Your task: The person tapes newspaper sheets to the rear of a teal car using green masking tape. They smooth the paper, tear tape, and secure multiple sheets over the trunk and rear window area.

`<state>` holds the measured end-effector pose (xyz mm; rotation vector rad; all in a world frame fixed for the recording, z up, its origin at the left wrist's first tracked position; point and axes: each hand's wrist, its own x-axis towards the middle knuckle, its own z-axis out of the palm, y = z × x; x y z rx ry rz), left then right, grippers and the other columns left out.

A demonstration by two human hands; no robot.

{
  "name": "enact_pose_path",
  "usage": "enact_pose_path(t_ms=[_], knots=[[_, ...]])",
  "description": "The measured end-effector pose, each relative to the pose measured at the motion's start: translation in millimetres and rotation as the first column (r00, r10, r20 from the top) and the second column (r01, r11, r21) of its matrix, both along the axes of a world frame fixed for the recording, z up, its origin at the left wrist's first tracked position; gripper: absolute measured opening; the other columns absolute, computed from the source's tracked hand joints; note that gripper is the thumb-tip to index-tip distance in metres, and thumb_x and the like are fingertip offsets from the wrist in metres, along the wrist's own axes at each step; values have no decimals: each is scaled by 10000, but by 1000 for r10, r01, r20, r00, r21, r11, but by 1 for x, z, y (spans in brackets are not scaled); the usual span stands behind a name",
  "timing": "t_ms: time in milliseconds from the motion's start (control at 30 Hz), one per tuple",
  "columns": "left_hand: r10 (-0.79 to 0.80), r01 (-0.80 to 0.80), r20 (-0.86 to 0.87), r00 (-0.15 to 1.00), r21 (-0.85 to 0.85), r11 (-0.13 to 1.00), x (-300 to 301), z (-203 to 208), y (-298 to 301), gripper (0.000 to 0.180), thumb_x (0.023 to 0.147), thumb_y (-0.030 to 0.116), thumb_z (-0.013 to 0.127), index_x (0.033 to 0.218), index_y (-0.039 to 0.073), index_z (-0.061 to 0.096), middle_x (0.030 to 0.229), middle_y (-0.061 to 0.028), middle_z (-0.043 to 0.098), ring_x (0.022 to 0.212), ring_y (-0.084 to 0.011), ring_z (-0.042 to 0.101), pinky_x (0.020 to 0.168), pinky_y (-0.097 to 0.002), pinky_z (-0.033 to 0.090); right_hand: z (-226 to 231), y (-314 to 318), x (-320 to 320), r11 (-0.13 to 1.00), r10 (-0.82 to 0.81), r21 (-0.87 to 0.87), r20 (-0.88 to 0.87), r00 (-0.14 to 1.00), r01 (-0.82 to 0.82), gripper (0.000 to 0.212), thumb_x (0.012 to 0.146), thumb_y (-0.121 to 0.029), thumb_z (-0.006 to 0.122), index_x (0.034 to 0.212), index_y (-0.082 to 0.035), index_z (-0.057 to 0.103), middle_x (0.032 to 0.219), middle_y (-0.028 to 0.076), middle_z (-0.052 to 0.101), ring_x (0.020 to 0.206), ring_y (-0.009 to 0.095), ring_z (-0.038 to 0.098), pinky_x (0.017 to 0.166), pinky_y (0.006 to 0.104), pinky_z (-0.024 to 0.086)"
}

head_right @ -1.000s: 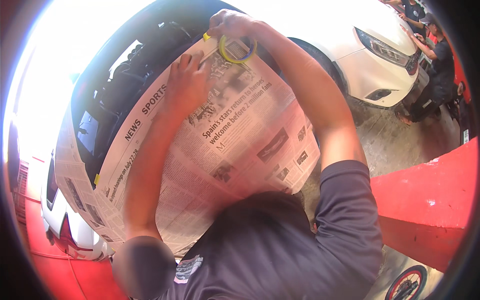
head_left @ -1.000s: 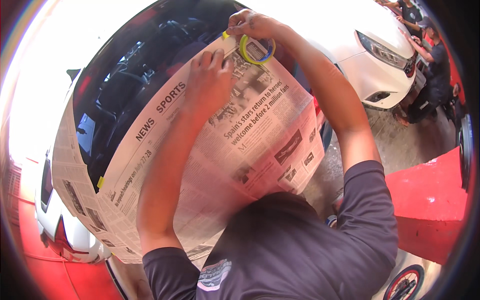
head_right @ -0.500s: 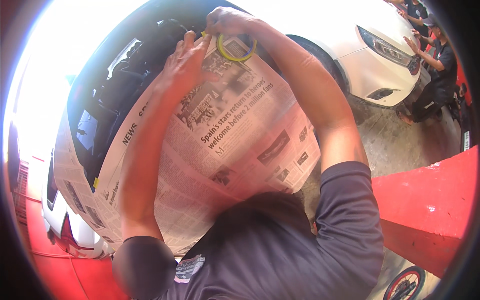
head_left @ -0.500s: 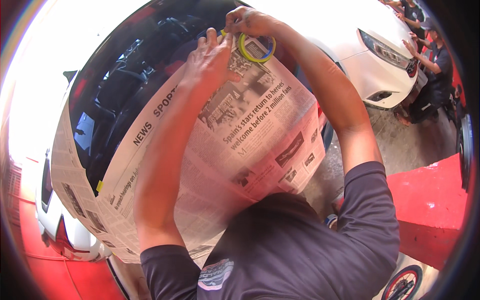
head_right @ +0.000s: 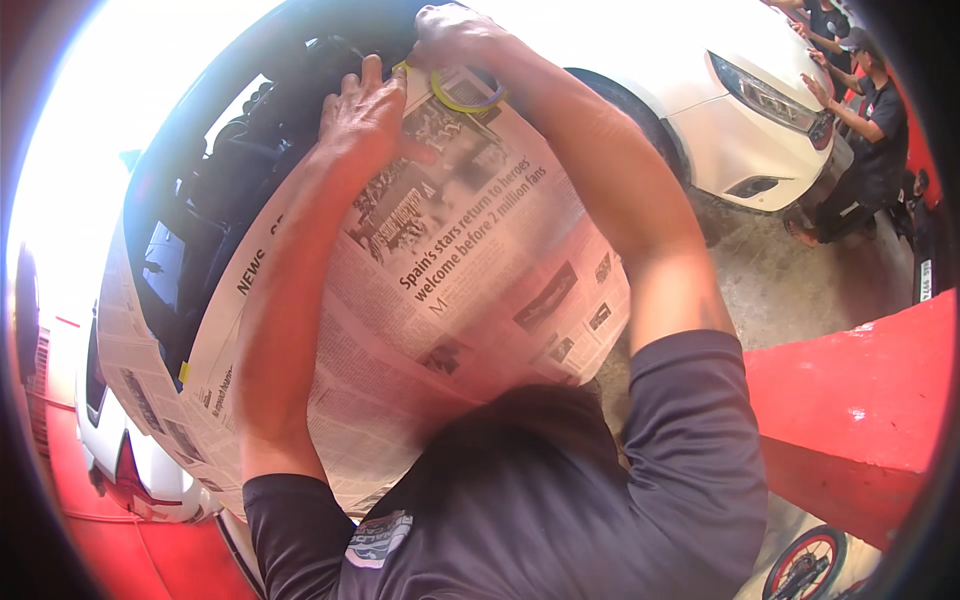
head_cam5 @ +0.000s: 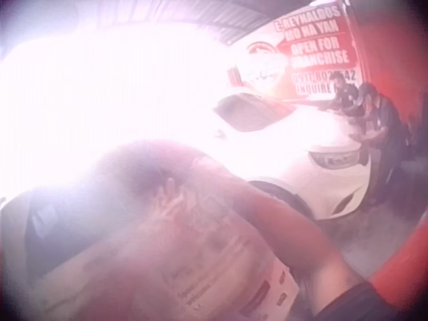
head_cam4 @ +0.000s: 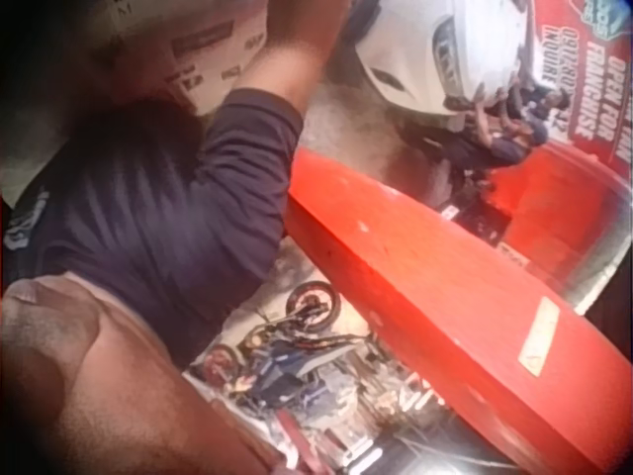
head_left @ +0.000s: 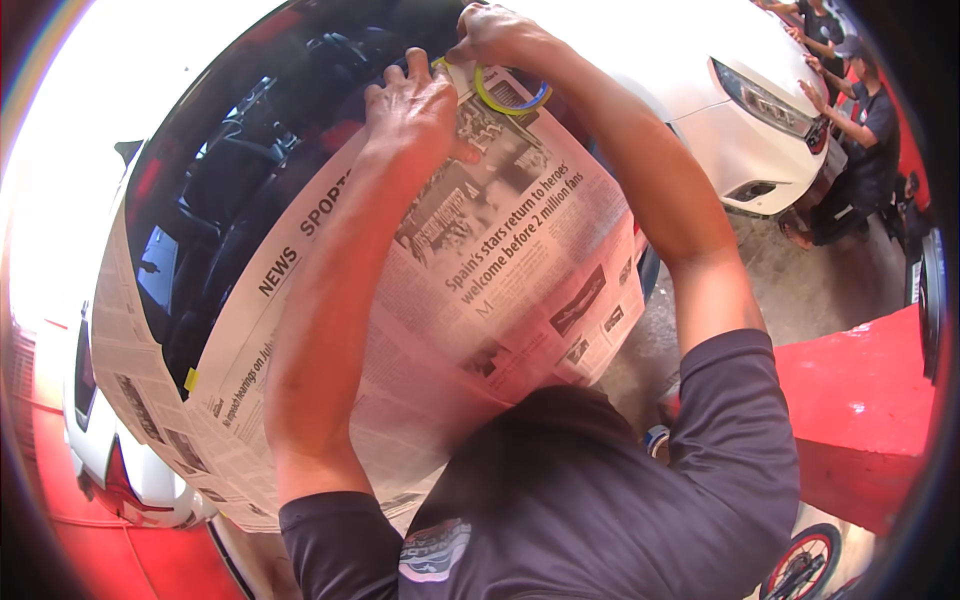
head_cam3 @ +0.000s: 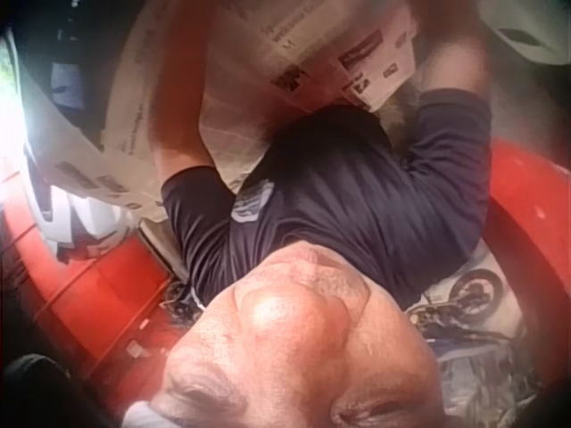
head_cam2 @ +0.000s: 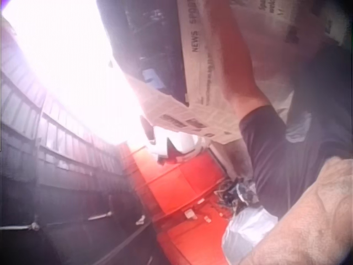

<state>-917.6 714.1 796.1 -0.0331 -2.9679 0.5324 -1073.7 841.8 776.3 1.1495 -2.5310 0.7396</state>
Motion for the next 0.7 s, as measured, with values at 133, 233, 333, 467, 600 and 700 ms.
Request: enact_pose_path(t_ms=[133, 233, 333, 467, 600, 700], knots=[[-1, 0, -43, 999, -18, 1000, -4, -2, -3, 1115, 569, 502, 973, 1486, 69, 510, 1421, -104, 468, 1366, -334, 468, 1075, -519, 461, 10, 7, -1, 936, -322, 143, -24, 946, 322, 324, 903, -351, 726, 1148, -141, 747, 1090, 134, 749, 1023, 268, 720, 893, 408, 566], [21, -21, -26, 999, -15, 1000, -4, -4, -4, 1159, 556, 536, 972, 1490, 40, 498, 1463, -108, 449, 1382, -341, 456, 1072, -535, 452, -10, 13, 19, 982, -180, 47, -90, 980, 185, 408, 920, -379, 721, 1285, -196, 702, 1133, 145, 749, 1075, 296, 717, 925, 424, 563], [44, -43, -35, 998, 27, 999, 1, -3, 0, 1209, 515, 468, 991, 1538, 94, 467, 1471, -79, 455, 1373, -312, 464, 1097, -521, 443, -26, 17, 39, 993, -12, 107, -271, 962, 43, 412, 940, -339, 692, 1336, -228, 679, 1093, 151, 752, 1015, 325, 723, 909, 440, 567], [25, -19, -74, 997, 79, 997, 7, -1, -1, 1128, 585, 452, 967, 1534, 88, 478, 1495, -69, 458, 1358, -310, 475, 1094, -523, 441, -3, 36, 46, 923, -160, 333, -124, 979, 193, 393, 967, -304, 613, 1323, -162, 701, 976, 140, 765, 935, 328, 738, 888, 438, 572], [-71, 141, -285, 956, 230, 963, 8, -18, -15, 784, 816, 384, 847, 1467, 54, 561, 1537, -110, 468, 1370, -303, 493, 1094, -504, 442, -8, 85, 56, 984, 24, -177, -47, 999, -32, 378, 980, -245, 565, 1306, -119, 709, 765, 111, 713, 683, 231, 678, 711, 378, 539], [-335, 630, -540, 772, 586, 509, 41, -42, 24, 522, 929, 273, 767, 1360, 10, 638, 1415, -201, 592, 1263, -303, 606, 1017, -469, 507, -13, 105, 108, 844, 257, -482, -21, 966, -235, 356, 974, -206, 579, 1287, -79, 693, 681, 65, 628, 616, 147, 562, 645, 323, 487]])
